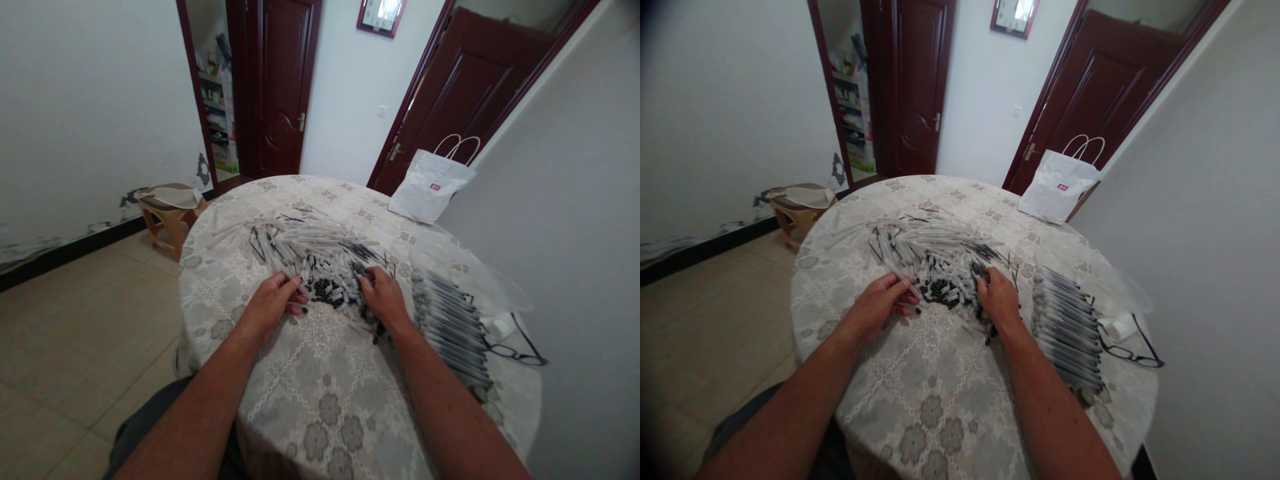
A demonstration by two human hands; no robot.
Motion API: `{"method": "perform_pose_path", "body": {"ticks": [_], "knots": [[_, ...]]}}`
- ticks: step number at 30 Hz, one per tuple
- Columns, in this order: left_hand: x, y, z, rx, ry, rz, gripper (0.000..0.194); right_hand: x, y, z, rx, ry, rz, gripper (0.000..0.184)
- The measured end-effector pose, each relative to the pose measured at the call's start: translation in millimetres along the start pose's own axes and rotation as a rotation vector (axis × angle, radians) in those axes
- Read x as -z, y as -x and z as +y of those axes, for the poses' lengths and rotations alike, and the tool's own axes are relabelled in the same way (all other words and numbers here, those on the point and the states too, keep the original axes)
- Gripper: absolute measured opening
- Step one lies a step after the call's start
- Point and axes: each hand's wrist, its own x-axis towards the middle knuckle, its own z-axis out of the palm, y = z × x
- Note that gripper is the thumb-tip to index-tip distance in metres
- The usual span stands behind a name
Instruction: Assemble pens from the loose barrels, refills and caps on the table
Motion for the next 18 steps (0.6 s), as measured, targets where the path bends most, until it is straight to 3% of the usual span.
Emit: {"method": "perform_pose_path", "body": {"ticks": [8,13,18], "knots": [[1.3,-1,0,0.044,0.205,0.013,0.027,12,-1,4,0.048,-0.033,0.156,0.031],[3.7,0,1,-0.012,0.428,0.034,0.024,16,8,-11,0.047,-0.412,0.314,0.03],[3.6,2,2,-0.053,0.489,0.056,0.026,6,33,-43,-0.025,-0.993,0.061,0.03]]}}
